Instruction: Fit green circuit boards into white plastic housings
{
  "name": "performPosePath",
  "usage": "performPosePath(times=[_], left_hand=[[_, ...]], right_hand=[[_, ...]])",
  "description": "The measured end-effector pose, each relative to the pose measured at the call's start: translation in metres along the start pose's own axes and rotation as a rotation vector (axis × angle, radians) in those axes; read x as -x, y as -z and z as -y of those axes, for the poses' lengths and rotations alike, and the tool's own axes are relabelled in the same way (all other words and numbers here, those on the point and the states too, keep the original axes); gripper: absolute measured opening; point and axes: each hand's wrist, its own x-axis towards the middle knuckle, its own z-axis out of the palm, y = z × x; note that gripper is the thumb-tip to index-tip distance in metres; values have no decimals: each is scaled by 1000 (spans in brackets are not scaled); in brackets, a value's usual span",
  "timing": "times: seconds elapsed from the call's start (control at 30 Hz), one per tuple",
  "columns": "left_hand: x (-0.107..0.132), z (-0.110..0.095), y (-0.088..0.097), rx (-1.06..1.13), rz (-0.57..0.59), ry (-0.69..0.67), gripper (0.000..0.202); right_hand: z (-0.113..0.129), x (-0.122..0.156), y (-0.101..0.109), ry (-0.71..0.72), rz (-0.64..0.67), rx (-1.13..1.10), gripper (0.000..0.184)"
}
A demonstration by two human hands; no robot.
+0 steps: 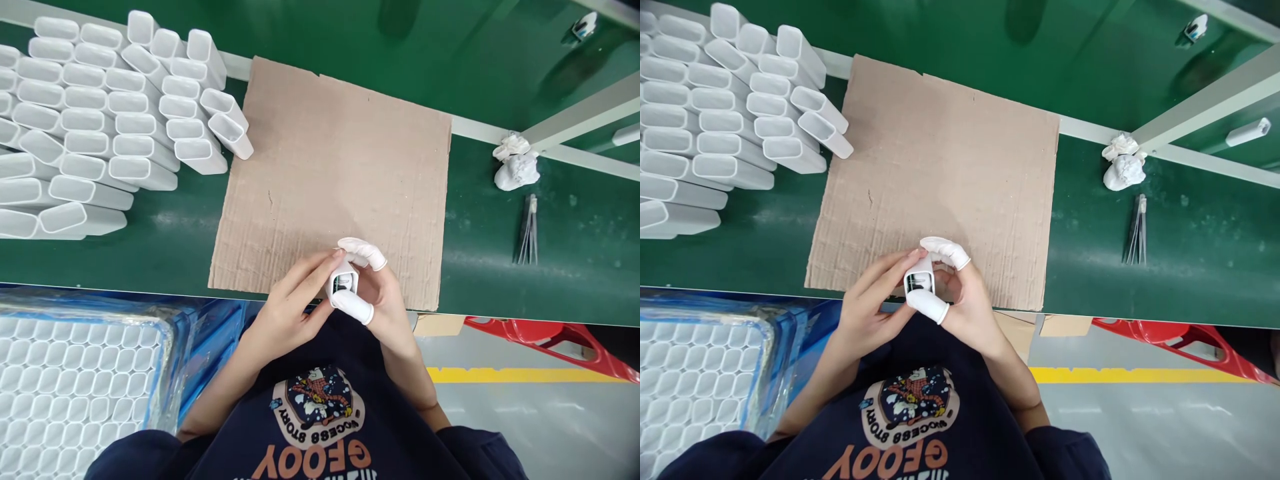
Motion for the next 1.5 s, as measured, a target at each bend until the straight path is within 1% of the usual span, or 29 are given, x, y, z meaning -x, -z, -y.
performPosePath(times=[0.07, 0.13, 0.27, 0.33, 0.43, 0.53, 0.6, 0.7, 0.83, 0.97, 1.1, 1.17, 1.3, 1.4, 1.47, 1.5], left_hand=[[0, -1, 0, 27, -2, 39, 65], [1, -2, 1, 68, 1, 84, 64], [2, -2, 5, 82, -13, 113, 65], [2, -2, 6, 63, -12, 101, 65], [1, -2, 4, 13, 19, 67, 63], [1, -5, 1, -42, 46, 33, 64], [2, -6, 0, -66, 43, 16, 64], [4, -4, -2, -107, 37, -13, 62], [7, 1, -3, -169, 65, -70, 60], [10, 4, -7, -216, 83, -121, 57], [8, 5, -11, -263, 26, -150, 52], [4, 7, -13, -249, -10, -125, 51], [-1, 16, -16, -168, -77, -16, 52], [-3, 22, -20, -138, -132, 13, 57], [-3, 27, -21, -145, -127, 60, 63], [-3, 30, -20, -150, -116, 101, 65]], right_hand=[[3, 2, 1, -3, -6, 16, 52], [7, 6, 5, 10, -50, 53, 46], [13, 16, 22, 73, -242, 155, 15], [13, 20, 28, 69, -281, 217, 10], [14, 24, 27, 35, -227, 261, 13], [14, 26, 17, 21, -199, 302, 26], [15, 26, 11, 9, -201, 347, 29], [14, 24, 9, -30, -168, 361, 23], [11, 21, 15, -101, -104, 329, 18], [11, 19, 17, -105, -69, 375, 16], [14, 11, 14, -48, -120, 501, 13], [14, 4, 14, 3, -115, 568, 14], [9, -9, 15, 177, -25, 690, 21], [0, -21, 17, 330, 11, 823, 27], [-2, -39, 22, 389, 58, 901, 24], [-1, -53, 26, 386, 97, 935, 22]])
